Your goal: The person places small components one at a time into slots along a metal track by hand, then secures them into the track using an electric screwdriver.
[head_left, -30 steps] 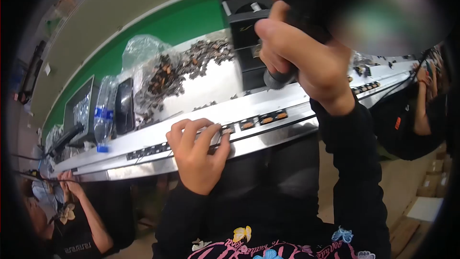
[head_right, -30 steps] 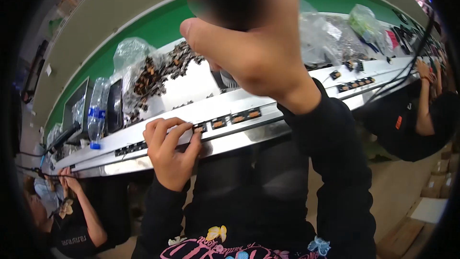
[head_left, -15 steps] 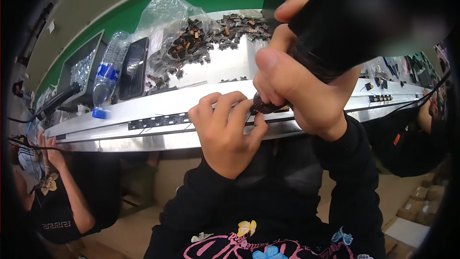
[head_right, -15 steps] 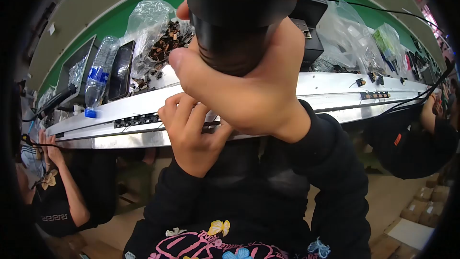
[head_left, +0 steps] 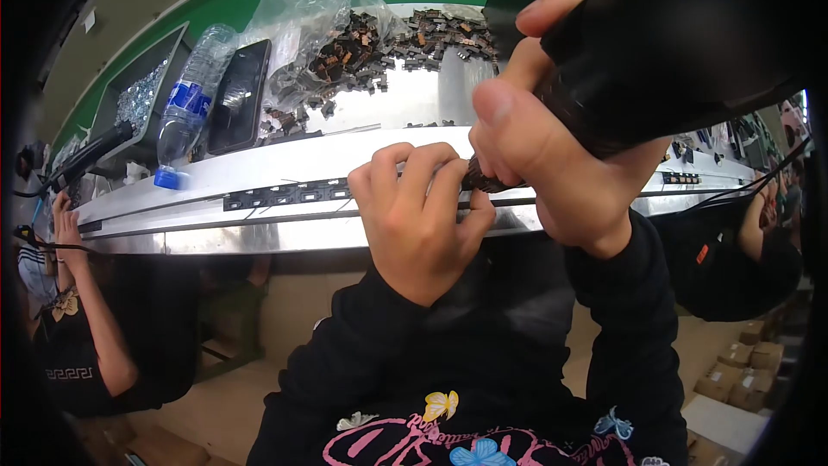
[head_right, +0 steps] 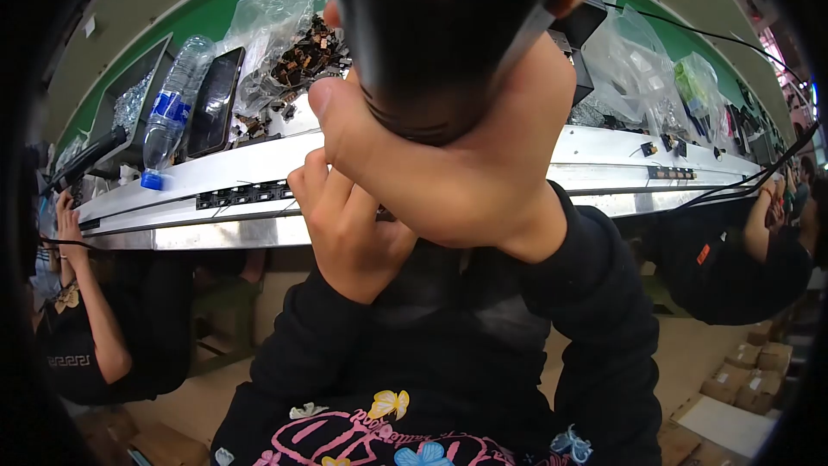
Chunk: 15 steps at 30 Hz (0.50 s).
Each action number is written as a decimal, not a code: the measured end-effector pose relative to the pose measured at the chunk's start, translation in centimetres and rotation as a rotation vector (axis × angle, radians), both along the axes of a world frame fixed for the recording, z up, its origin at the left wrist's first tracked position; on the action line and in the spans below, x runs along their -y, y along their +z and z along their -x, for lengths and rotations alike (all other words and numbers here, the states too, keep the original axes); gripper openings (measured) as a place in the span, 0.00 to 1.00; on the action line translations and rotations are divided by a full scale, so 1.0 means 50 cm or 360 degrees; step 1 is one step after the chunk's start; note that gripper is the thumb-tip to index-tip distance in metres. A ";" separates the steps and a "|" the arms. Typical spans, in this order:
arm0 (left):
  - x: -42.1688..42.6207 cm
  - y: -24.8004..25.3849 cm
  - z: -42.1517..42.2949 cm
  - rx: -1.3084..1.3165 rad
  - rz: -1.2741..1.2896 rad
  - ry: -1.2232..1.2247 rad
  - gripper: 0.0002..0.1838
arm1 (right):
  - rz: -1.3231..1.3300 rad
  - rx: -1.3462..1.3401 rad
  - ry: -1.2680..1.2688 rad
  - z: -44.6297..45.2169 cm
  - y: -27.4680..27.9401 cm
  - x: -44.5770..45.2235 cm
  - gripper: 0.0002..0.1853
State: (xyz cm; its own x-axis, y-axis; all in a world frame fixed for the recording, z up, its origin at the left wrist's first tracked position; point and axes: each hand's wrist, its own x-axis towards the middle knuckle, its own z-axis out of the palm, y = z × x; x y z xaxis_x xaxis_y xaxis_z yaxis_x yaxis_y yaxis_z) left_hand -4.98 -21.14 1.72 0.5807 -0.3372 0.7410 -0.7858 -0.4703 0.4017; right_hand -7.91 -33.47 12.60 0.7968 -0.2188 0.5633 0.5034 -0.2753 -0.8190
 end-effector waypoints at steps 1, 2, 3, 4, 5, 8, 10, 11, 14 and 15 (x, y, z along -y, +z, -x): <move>0.000 0.000 0.000 0.0008 0.0003 -0.0005 0.15 | -0.0024 0.0013 0.0031 0.000 -0.001 0.000 0.23; 0.000 0.001 0.001 0.0008 0.0003 -0.0004 0.15 | -0.0023 0.0014 0.0032 0.001 -0.001 -0.003 0.23; 0.000 0.002 0.001 -0.0001 0.0012 -0.0004 0.15 | -0.0035 -0.0006 0.0011 0.002 -0.001 -0.008 0.23; 0.000 0.003 0.002 -0.0010 0.0021 -0.0005 0.15 | -0.0047 -0.0025 -0.0011 0.004 -0.001 -0.010 0.23; 0.000 0.002 0.001 -0.0009 0.0021 -0.0005 0.15 | 0.0027 0.0062 0.0017 -0.009 -0.015 0.001 0.22; 0.001 0.000 0.001 0.0007 0.0018 0.0000 0.15 | 0.0107 0.0098 -0.0008 -0.008 -0.016 0.000 0.22; 0.002 0.000 0.002 -0.0009 0.0021 0.0019 0.15 | 0.0088 0.0135 0.0057 -0.013 -0.027 0.010 0.22; 0.003 0.000 0.002 -0.0007 0.0020 0.0019 0.15 | 0.0068 0.0170 0.0123 -0.015 -0.030 0.014 0.21; 0.003 0.000 0.002 -0.0011 0.0043 0.0007 0.15 | 0.0138 0.0197 0.0076 -0.019 -0.029 0.009 0.20; 0.002 0.002 0.003 -0.0005 0.0021 0.0015 0.15 | 0.0137 0.0195 0.0076 -0.020 -0.026 0.008 0.20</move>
